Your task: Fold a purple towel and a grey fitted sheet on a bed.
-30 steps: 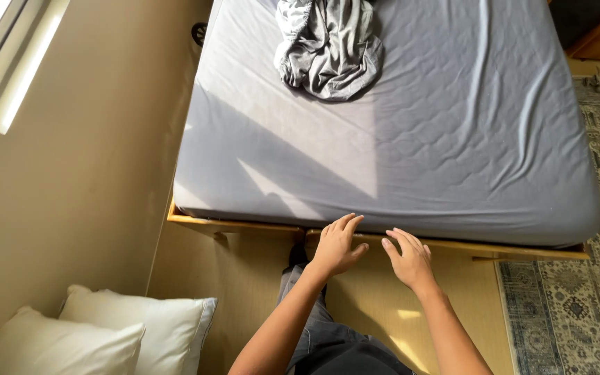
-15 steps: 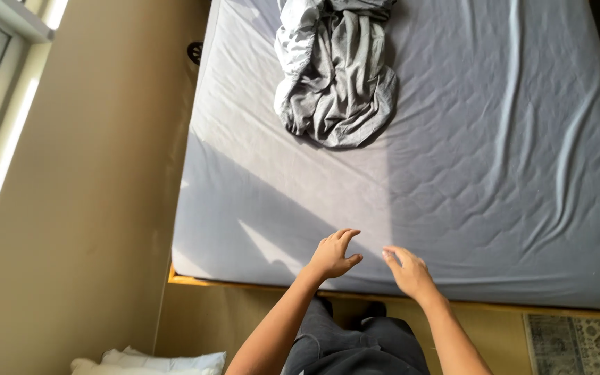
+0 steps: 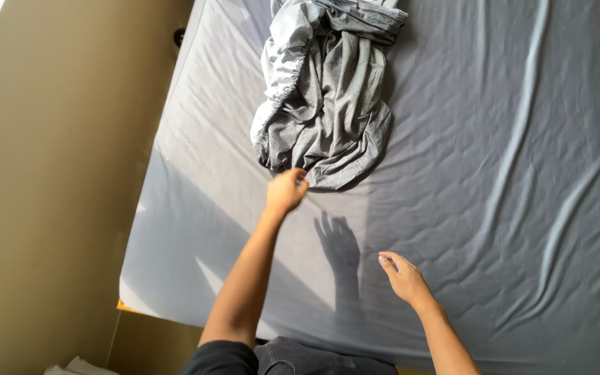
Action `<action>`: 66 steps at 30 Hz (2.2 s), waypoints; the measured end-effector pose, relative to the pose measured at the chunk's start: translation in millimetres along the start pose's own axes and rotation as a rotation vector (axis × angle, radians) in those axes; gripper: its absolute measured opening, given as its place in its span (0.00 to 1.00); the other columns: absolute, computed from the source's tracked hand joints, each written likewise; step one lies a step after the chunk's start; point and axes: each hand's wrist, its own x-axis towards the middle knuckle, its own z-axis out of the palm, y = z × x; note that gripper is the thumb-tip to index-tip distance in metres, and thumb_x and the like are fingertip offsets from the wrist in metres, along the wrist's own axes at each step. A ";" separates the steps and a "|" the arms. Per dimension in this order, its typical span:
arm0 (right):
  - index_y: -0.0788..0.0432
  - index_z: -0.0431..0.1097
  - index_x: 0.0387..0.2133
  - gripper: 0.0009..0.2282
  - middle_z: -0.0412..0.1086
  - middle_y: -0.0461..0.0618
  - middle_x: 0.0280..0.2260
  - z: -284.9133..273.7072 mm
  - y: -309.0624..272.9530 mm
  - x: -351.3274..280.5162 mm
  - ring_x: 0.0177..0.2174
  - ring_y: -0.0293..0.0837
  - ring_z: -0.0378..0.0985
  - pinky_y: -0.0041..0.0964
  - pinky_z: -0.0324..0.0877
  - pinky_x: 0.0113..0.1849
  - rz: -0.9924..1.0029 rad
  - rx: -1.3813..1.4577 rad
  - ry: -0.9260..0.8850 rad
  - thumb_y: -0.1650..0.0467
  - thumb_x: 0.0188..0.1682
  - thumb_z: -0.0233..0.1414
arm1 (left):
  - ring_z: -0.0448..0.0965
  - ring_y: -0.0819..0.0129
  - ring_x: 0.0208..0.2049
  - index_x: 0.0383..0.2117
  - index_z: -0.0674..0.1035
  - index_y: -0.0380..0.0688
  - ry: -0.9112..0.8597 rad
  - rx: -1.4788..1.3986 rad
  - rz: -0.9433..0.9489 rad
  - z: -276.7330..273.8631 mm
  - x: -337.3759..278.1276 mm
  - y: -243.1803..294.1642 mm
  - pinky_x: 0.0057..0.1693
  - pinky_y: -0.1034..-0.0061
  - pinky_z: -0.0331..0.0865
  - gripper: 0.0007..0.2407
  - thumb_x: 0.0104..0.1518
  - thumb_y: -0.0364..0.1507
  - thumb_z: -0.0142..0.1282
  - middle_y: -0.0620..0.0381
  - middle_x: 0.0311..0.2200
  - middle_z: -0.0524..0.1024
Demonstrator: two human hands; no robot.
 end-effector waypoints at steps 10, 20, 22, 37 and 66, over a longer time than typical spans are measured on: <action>0.51 0.71 0.55 0.23 0.74 0.48 0.53 5.8 -29.7 50.0 0.54 0.47 0.75 0.42 0.69 0.54 0.145 0.075 -0.056 0.54 0.52 0.45 | 0.73 0.49 0.56 0.64 0.62 0.46 0.057 0.220 -0.381 -21.8 133.3 -83.0 0.57 0.55 0.66 0.40 0.43 0.44 0.67 0.42 0.57 0.72; 0.58 0.68 0.57 0.20 0.75 0.51 0.50 24.4 -31.5 92.0 0.49 0.42 0.76 0.37 0.68 0.52 -0.099 0.539 0.063 0.61 0.54 0.49 | 0.80 0.45 0.30 0.62 0.68 0.49 -0.464 -0.057 0.310 42.5 -90.2 112.7 0.49 0.51 0.61 0.29 0.50 0.39 0.57 0.46 0.25 0.81; 0.60 0.66 0.57 0.20 0.73 0.52 0.50 20.6 -42.2 89.3 0.49 0.42 0.74 0.38 0.67 0.51 -0.070 0.759 0.032 0.63 0.54 0.51 | 0.79 0.47 0.31 0.53 0.70 0.47 -0.505 -0.035 0.326 39.0 -138.4 128.0 0.48 0.53 0.62 0.24 0.50 0.39 0.58 0.47 0.25 0.80; 0.71 0.72 0.44 0.19 0.72 0.50 0.31 -111.4 122.2 -127.6 0.31 0.42 0.72 0.39 0.66 0.33 -0.163 0.979 -0.231 0.65 0.47 0.59 | 0.79 0.66 0.36 0.24 0.82 0.50 -0.020 0.298 0.283 -77.7 -181.6 1.6 0.49 0.65 0.62 0.04 0.46 0.31 0.65 0.62 0.28 0.80; 0.62 0.75 0.34 0.14 0.72 0.48 0.20 -51.5 -40.8 -215.6 0.24 0.38 0.71 0.35 0.69 0.30 -0.570 0.134 0.005 0.61 0.50 0.57 | 0.83 0.52 0.35 0.38 0.81 0.40 -0.273 -0.380 0.489 -104.9 -289.4 219.6 0.42 0.65 0.75 0.10 0.52 0.30 0.63 0.49 0.32 0.82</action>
